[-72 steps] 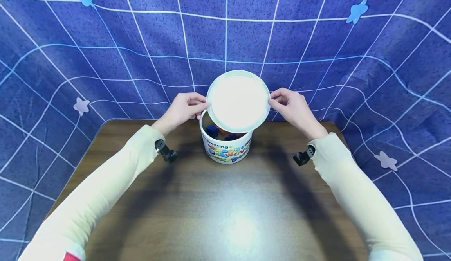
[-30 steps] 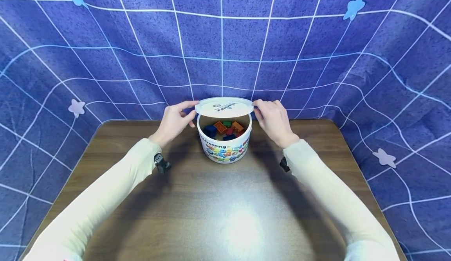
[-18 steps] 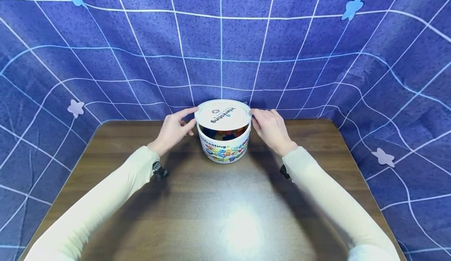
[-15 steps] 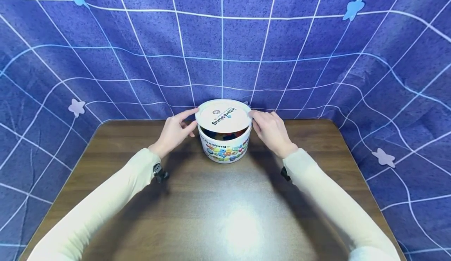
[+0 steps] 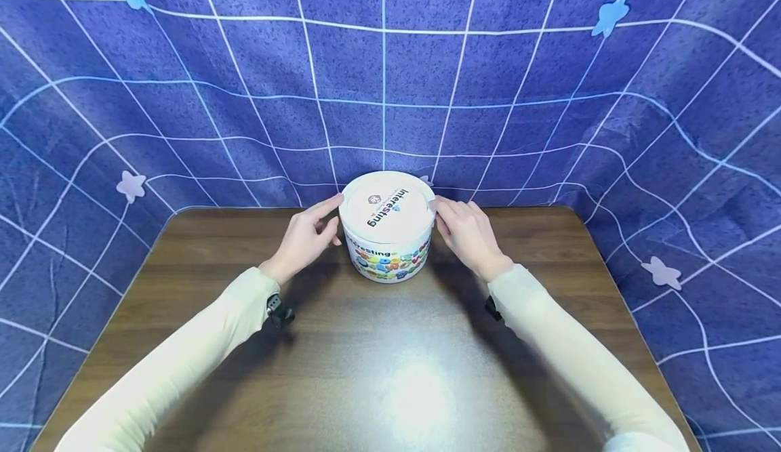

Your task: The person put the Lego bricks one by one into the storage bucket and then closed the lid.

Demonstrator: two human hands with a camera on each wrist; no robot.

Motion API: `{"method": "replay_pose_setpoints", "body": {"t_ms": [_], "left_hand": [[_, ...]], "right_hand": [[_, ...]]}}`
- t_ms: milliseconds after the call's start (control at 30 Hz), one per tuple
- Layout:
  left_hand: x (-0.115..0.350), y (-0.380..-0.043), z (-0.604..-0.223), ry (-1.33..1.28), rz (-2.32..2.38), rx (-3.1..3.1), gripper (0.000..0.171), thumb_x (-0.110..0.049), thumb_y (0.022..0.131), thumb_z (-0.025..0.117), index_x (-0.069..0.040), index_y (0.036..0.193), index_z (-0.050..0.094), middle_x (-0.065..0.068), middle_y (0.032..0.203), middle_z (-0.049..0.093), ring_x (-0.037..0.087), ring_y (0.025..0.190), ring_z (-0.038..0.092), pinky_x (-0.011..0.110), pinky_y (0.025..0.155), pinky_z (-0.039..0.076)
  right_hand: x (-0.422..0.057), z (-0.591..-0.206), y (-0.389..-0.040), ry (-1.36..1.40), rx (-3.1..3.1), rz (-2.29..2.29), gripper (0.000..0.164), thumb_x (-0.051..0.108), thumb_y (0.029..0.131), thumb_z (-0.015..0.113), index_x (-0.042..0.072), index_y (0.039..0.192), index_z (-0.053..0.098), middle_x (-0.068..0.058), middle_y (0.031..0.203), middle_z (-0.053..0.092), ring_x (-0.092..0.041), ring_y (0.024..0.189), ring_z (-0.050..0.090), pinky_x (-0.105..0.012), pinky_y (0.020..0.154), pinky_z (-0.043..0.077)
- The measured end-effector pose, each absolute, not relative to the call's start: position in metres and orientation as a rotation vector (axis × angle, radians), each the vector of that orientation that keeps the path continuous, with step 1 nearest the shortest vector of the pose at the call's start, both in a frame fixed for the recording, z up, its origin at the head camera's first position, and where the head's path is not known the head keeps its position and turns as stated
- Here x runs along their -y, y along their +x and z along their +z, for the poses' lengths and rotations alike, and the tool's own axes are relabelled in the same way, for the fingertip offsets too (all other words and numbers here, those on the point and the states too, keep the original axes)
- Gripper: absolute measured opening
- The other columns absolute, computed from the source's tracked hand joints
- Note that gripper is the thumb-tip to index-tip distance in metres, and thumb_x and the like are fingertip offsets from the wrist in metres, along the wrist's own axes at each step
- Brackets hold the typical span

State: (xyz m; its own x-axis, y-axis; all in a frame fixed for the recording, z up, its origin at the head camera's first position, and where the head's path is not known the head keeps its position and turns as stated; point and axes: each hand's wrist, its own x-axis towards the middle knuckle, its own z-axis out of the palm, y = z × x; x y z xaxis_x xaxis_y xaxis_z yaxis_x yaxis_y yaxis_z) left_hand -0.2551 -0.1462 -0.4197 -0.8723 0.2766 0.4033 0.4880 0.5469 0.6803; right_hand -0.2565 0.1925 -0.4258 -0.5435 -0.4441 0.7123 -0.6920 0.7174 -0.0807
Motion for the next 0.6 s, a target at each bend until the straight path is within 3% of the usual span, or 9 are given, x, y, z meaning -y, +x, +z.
{"method": "replay_pose_setpoints", "body": {"t_ms": [167,267,367,467,600], "left_hand": [[0.1461,-0.2531,-0.4250,-0.618,-1.246,2.541,0.044,-0.008,0.103,0.057,-0.006,0.147,0.059,0.011,0.154,0.055,0.021,0.064,0.073,0.020,0.051,0.044],[0.1455,-0.2531,-0.4268,-0.599,-1.258,2.523,0.043,-0.013,0.105,0.057,-0.007,0.147,0.060,0.009,0.154,0.055,0.017,0.063,0.072,0.021,0.054,0.047],[0.1455,-0.2541,-0.4267,-0.573,-1.263,2.518,0.043,-0.021,0.106,0.060,-0.010,0.147,0.060,0.006,0.153,0.056,0.011,0.061,0.069,0.023,0.056,0.052],[0.1455,-0.2572,-0.4263,-0.559,-1.252,2.539,0.049,-0.030,0.104,0.064,-0.013,0.149,0.059,0.003,0.155,0.055,0.008,0.058,0.065,0.024,0.057,0.052],[0.1440,-0.2611,-0.4282,-0.558,-1.231,2.571,0.053,-0.034,0.102,0.066,-0.015,0.151,0.058,-0.002,0.157,0.053,0.006,0.058,0.065,0.023,0.059,0.051]], "right_hand": [[-0.1930,-0.4282,-0.2542,0.853,2.277,0.482,0.031,-0.004,0.093,0.069,0.001,0.123,0.067,-0.016,0.124,0.073,-0.035,0.100,0.072,-0.044,0.067,0.050],[-0.1929,-0.4299,-0.2519,0.834,2.315,0.529,0.035,-0.005,0.093,0.066,0.001,0.128,0.066,-0.016,0.130,0.070,-0.035,0.110,0.069,-0.047,0.077,0.052],[-0.1924,-0.4295,-0.2502,0.789,2.366,0.638,0.035,0.003,0.099,0.062,0.001,0.133,0.065,-0.017,0.136,0.067,-0.036,0.121,0.064,-0.051,0.094,0.051],[-0.1916,-0.4282,-0.2514,0.741,2.436,0.759,0.039,0.018,0.104,0.059,0.002,0.140,0.062,-0.016,0.144,0.061,-0.036,0.132,0.057,-0.053,0.111,0.042],[-0.1901,-0.4298,-0.2546,0.725,2.534,0.813,0.051,0.031,0.105,0.059,0.003,0.148,0.056,-0.016,0.155,0.053,-0.037,0.139,0.050,-0.055,0.116,0.036]]}}
